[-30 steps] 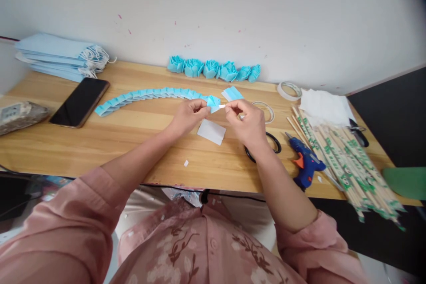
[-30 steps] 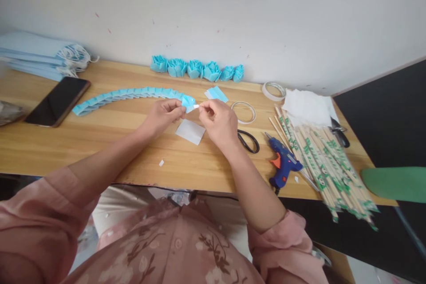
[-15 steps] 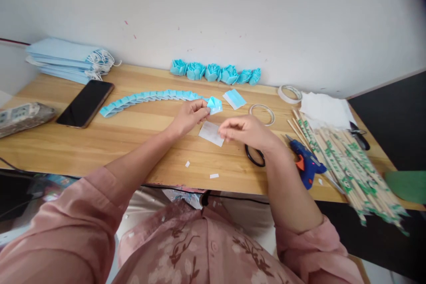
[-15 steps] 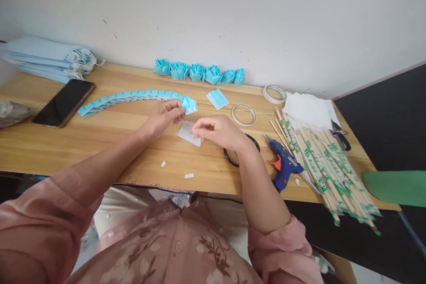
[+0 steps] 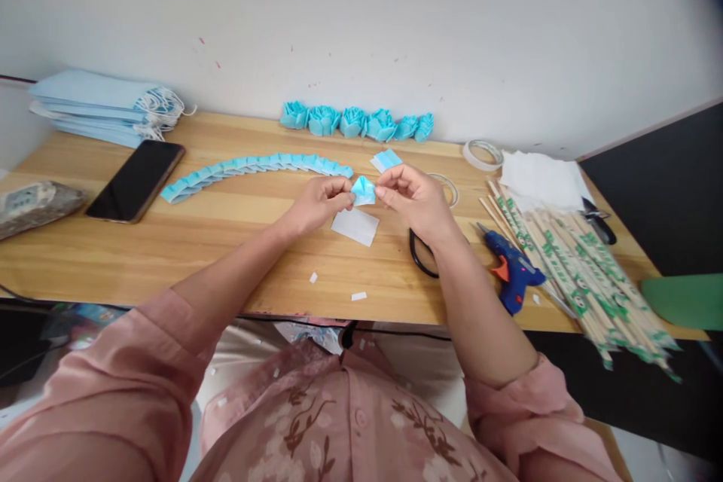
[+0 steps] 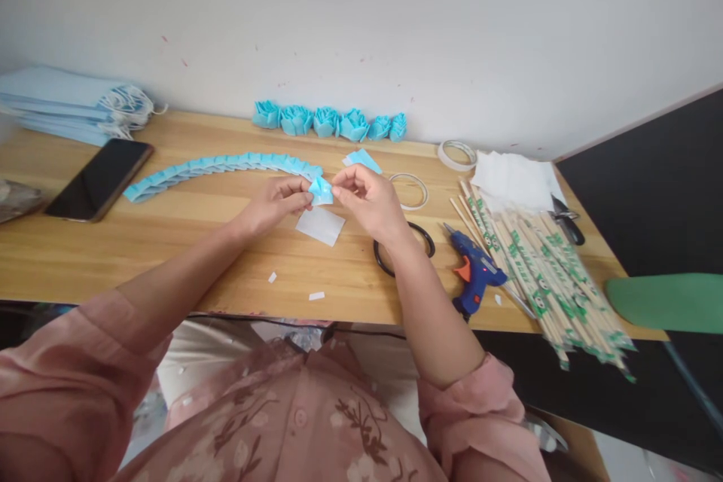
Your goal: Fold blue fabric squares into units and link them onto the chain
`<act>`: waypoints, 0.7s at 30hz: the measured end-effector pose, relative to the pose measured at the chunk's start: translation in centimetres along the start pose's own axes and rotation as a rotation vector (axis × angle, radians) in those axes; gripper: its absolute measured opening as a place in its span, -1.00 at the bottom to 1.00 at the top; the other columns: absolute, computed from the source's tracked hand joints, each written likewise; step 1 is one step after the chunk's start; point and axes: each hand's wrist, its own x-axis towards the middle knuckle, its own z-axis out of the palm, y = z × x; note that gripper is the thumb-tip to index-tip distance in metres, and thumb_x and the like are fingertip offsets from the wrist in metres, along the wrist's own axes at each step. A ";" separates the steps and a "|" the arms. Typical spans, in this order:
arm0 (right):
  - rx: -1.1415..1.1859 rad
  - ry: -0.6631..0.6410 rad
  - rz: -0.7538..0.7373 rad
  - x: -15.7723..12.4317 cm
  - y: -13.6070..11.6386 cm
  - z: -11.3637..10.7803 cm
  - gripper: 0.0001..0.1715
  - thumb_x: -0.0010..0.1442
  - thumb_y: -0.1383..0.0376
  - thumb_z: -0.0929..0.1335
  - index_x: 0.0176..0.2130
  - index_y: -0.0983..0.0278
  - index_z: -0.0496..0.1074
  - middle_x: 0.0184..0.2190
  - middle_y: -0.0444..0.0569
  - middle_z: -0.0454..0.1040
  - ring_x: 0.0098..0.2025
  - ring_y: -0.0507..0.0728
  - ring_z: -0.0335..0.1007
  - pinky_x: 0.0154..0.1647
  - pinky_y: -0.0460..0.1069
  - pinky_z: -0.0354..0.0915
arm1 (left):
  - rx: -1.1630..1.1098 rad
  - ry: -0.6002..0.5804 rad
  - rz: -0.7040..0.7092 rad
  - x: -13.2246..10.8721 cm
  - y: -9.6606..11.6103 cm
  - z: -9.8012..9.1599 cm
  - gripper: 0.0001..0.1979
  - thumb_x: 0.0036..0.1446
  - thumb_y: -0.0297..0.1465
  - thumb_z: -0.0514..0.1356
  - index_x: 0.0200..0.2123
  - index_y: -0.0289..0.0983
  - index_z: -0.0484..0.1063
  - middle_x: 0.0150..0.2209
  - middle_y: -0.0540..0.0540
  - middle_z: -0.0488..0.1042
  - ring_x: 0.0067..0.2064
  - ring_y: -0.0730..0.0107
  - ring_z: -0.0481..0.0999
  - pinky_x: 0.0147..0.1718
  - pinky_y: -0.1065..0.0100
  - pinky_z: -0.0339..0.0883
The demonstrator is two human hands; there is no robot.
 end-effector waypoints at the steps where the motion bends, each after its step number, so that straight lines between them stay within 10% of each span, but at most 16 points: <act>1: 0.000 -0.002 0.002 0.0 0.1 0.0 -0.82 0.05 0.22 0.45 -0.33 0.23 0.43 -0.47 -0.19 0.48 -0.45 -0.01 0.36 -0.40 -0.06 0.29 | 0.007 -0.006 0.007 0.0 0.0 -0.1 -0.77 0.04 -0.24 0.20 -0.52 -0.28 0.37 -0.53 0.02 0.35 -0.48 0.51 0.25 -0.45 0.42 0.14; 9: 0.146 0.431 -0.003 1.1 0.8 -1.3 -0.76 0.00 0.29 0.43 -0.27 0.20 0.37 -0.46 -0.22 0.41 -0.47 -0.02 0.32 -0.49 -0.10 0.28 | 0.038 0.362 0.098 0.6 4.4 -4.2 -0.77 0.14 -0.24 0.18 -0.42 -0.29 0.45 -0.44 -0.06 0.49 -0.49 0.53 0.29 -0.48 0.44 0.19; 13: 0.205 0.459 -0.025 1.3 0.7 -1.2 -0.74 -0.01 0.28 0.44 -0.26 0.20 0.37 -0.47 -0.23 0.41 -0.49 -0.03 0.31 -0.52 -0.11 0.29 | 0.516 0.220 0.088 2.9 6.0 -5.2 -0.77 0.14 -0.29 0.18 -0.40 -0.31 0.55 -0.45 -0.06 0.53 -0.48 0.47 0.32 -0.45 0.40 0.14; 21: 0.242 0.403 0.039 1.3 1.2 -0.6 -0.69 -0.03 0.21 0.45 -0.25 0.20 0.39 -0.47 -0.23 0.40 -0.49 -0.03 0.30 -0.51 -0.11 0.29 | 1.136 -0.152 -0.002 9.3 1.8 -4.5 -0.70 0.09 -0.38 0.15 -0.21 -0.26 0.67 -0.18 -0.17 0.66 -0.15 0.15 0.57 -0.27 0.32 0.24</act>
